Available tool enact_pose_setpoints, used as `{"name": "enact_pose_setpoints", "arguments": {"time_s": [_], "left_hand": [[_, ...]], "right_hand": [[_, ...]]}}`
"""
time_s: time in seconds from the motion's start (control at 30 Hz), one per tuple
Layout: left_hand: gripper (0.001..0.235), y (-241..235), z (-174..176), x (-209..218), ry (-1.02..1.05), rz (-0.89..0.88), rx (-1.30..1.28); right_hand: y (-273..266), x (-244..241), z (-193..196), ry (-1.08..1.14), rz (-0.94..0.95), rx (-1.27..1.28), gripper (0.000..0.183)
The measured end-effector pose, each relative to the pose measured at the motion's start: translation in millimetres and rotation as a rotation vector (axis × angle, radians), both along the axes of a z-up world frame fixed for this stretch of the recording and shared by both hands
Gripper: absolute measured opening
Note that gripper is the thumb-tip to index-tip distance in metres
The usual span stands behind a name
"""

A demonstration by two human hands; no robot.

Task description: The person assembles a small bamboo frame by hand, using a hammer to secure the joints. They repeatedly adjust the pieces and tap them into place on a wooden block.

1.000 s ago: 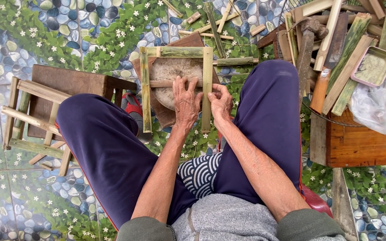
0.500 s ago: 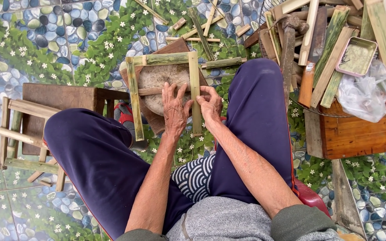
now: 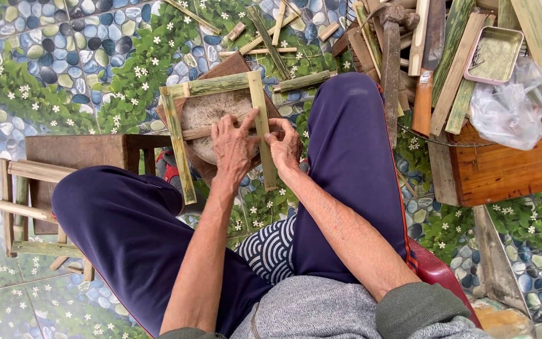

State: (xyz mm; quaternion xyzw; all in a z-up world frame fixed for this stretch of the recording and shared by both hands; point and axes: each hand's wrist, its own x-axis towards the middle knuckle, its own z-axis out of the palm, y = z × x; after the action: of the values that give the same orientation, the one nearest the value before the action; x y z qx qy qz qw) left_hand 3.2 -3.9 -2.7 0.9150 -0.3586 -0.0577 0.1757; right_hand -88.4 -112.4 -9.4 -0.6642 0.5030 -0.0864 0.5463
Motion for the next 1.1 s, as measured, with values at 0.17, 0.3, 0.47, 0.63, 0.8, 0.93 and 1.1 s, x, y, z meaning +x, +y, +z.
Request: {"name": "enact_pose_setpoints", "arguments": {"time_s": [0.17, 0.3, 0.47, 0.63, 0.8, 0.93, 1.1], "left_hand": [[0.065, 15.4, 4.6, 1.7, 0.081, -0.003, -0.122], [0.064, 8.2, 36.9, -25.0, 0.106, 0.114, -0.235], [0.056, 18.5, 27.6, -46.4, -0.011, 0.242, -0.185], [0.057, 23.9, 1.1, -24.3, -0.061, 0.258, -0.161], [0.043, 11.5, -2.5, 23.8, -0.061, 0.089, -0.206], [0.05, -15.2, 28.7, 52.7, -0.122, -0.008, -0.148], [0.092, -27.7, 31.1, 74.4, -0.073, -0.101, -0.053]], "right_hand": [[1.2, -3.4, 17.0, 0.025, -0.002, 0.031, 0.034], [1.0, -3.0, 14.6, 0.013, 0.008, 0.008, 0.035], [1.8, -4.1, 12.2, 0.012, 0.016, -0.006, 0.034], [0.8, -4.6, 10.2, 0.007, 0.023, -0.018, 0.035], [-1.6, -6.3, 14.6, 0.044, 0.044, -0.046, 0.036], [-2.2, -6.3, 21.8, 0.03, 0.04, -0.042, 0.037], [-5.5, -6.6, 23.3, 0.048, 0.065, -0.044, 0.038]]}}
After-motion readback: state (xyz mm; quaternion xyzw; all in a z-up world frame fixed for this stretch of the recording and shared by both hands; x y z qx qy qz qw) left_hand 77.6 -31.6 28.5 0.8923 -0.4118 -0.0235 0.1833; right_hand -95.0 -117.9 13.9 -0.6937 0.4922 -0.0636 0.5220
